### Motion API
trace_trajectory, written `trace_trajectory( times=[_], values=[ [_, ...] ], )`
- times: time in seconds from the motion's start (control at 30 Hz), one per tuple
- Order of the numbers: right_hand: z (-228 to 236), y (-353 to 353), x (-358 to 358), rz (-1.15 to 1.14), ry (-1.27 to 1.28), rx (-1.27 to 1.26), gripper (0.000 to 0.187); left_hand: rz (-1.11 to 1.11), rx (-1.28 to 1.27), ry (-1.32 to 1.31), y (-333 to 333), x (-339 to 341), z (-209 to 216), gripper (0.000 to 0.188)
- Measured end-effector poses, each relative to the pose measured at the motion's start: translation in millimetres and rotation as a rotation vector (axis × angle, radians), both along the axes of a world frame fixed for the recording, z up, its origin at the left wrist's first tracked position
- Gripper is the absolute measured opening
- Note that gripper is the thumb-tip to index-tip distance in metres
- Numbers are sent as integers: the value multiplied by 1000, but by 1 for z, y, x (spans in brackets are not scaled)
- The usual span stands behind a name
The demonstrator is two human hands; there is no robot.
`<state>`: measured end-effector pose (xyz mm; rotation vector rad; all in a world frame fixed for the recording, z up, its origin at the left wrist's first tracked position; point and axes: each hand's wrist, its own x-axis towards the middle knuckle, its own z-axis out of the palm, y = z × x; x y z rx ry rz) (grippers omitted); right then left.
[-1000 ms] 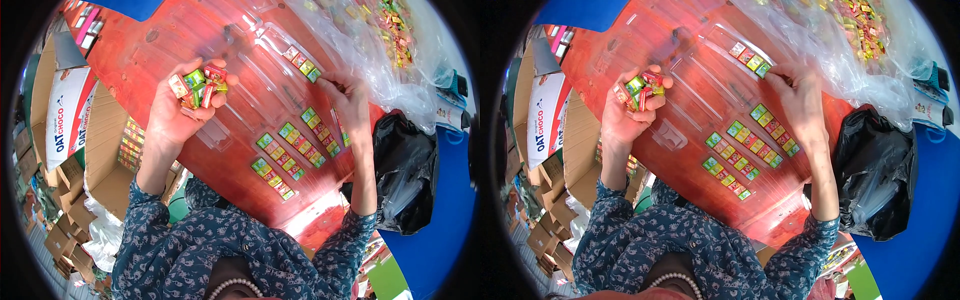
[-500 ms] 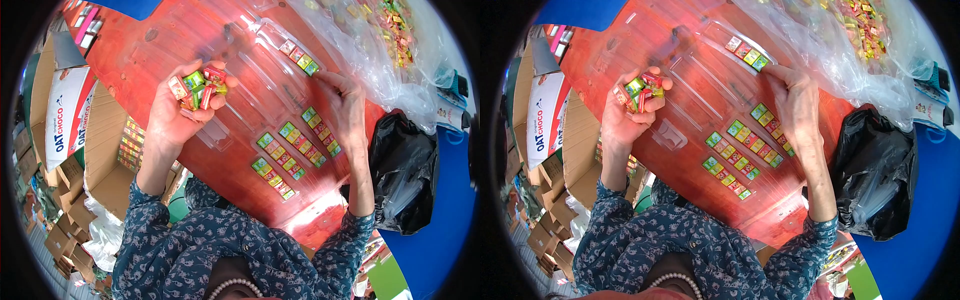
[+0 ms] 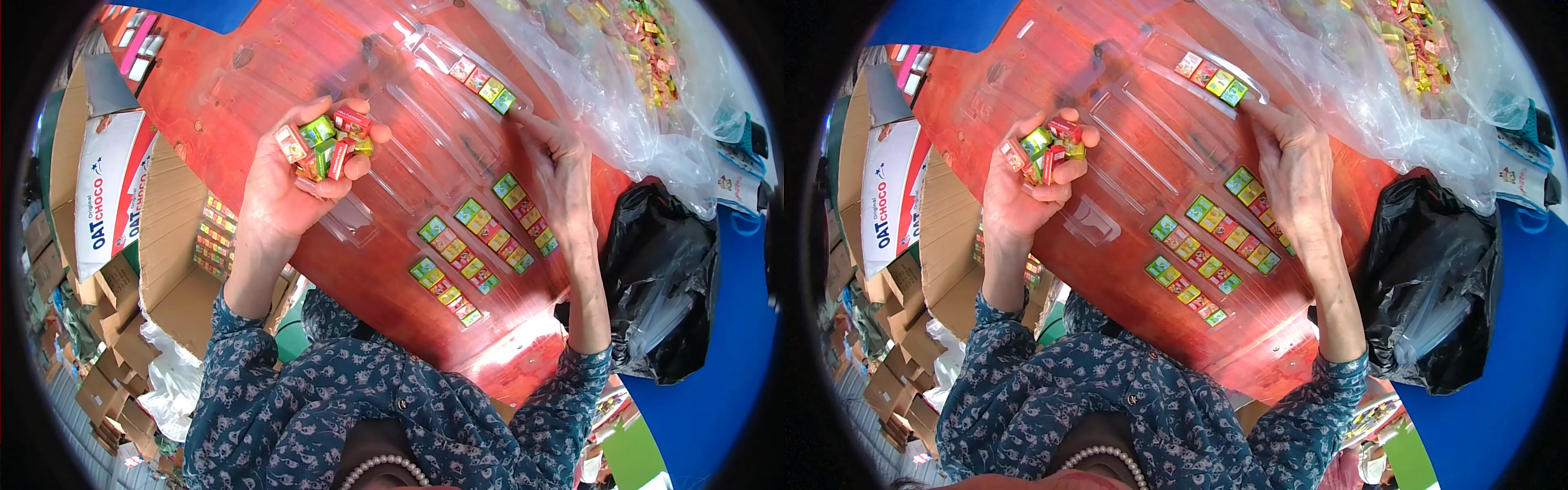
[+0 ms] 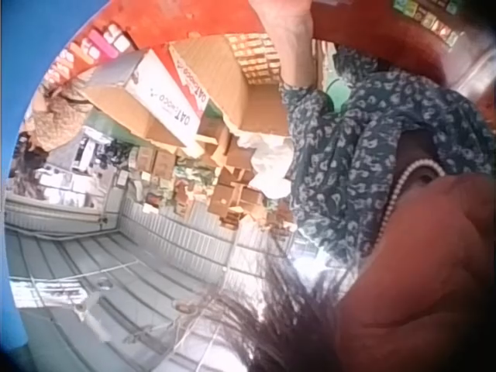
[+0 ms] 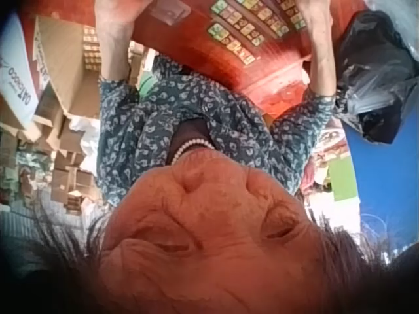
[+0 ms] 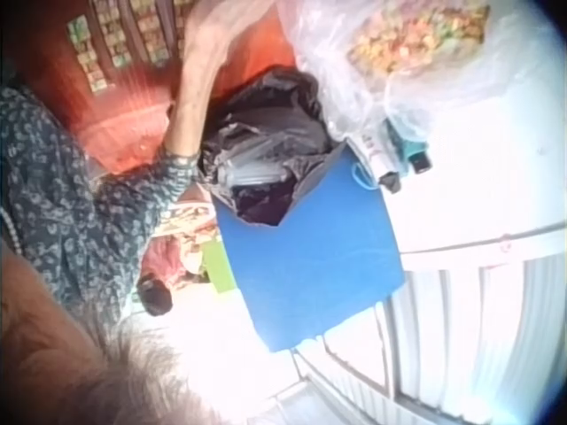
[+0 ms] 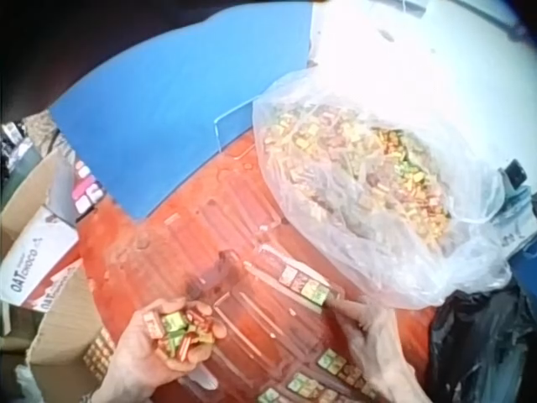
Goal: Sort small colorful candies into organized rows within plastic trays.
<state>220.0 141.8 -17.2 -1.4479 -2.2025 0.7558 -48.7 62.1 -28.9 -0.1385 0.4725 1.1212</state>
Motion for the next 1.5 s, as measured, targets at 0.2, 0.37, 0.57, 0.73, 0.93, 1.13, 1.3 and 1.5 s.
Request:
trace_trajectory(
  times=[0.2, 0.37, 0.57, 0.73, 0.93, 1.13, 1.3, 1.5],
  values=[
    [14, 9, 4, -244, 389, -539, 29, -5, -9, 8, 3, 3, -2, 36],
    [27, 18, 12, -271, 735, -776, 28, -10, 2, 2, 2, 4, -1, 36],
    [14, 20, 21, -176, 825, -854, 25, -14, -4, 4, 3, 5, -1, 35],
    [11, 21, 16, -208, 686, -773, 20, -9, -18, 33, 3, 7, 2, 35],
    [8, 34, -20, -204, 566, -551, 18, -26, -7, 0, 3, 10, 0, 34],
    [-11, 50, -61, -139, 431, -224, 20, -38, -11, 100, 1, 9, 2, 36],
    [-21, 55, -69, -110, 400, -110, 16, -6, -23, 7, 0, 3, 0, 35],
    [-25, 59, -65, -74, 336, -113, 18, 0, -18, 4, 1, 3, -2, 35]
  ],
)
